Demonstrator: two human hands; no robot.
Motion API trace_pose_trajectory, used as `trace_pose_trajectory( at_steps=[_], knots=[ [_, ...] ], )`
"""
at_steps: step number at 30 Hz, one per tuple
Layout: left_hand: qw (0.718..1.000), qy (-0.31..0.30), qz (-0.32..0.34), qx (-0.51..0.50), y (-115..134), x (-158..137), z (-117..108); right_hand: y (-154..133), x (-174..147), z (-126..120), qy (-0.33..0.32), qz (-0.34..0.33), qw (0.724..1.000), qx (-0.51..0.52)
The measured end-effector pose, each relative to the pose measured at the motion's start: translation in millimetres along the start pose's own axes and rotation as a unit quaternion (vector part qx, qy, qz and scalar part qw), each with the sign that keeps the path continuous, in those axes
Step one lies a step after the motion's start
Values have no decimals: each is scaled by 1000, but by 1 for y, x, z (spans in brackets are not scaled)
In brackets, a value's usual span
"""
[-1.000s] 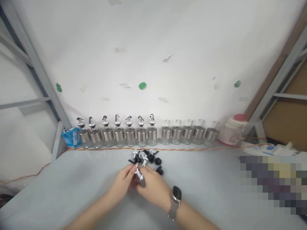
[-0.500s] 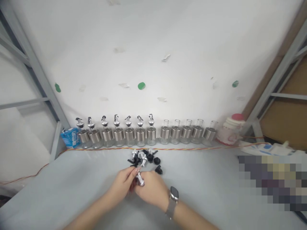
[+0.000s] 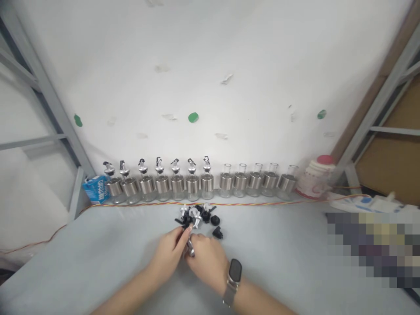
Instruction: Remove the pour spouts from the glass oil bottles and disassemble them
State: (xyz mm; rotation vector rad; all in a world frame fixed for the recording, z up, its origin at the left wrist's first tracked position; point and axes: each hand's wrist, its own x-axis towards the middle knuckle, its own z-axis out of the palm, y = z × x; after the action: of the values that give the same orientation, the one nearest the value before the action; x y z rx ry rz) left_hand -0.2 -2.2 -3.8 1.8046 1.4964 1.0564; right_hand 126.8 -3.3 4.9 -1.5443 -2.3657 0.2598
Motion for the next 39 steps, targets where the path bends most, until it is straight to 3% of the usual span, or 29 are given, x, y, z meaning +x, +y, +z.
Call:
trace_pose_trajectory(
  at_steps=[4, 16, 29, 32, 35, 37, 38, 39],
  knots=[
    [998, -30, -47, -19, -6, 2, 9, 2, -1, 2, -8, -16, 1000, -18],
    [998, -47, -46, -19, 4, 3, 2, -3, -5, -6, 39, -28, 999, -18],
    [951, -195, -160, -179, 9, -4, 3, -3, -10, -2, 46, -56, 997, 6],
    [945, -208, -175, -184, 5, -1, -2, -2, -14, -12, 57, -67, 996, 25],
    [955, -151, -209, -149, -8, 8, -9, 11, -21, -40, 142, -51, 985, 80],
    [959, -108, -212, -152, -16, 17, -10, 25, -22, -58, 260, 33, 960, 99],
    [960, -95, -209, -157, -18, 20, -10, 31, -21, -64, 298, 82, 946, 95],
    [961, -90, -205, -161, -18, 23, -8, 37, -18, -65, 295, 97, 946, 94]
  ],
)
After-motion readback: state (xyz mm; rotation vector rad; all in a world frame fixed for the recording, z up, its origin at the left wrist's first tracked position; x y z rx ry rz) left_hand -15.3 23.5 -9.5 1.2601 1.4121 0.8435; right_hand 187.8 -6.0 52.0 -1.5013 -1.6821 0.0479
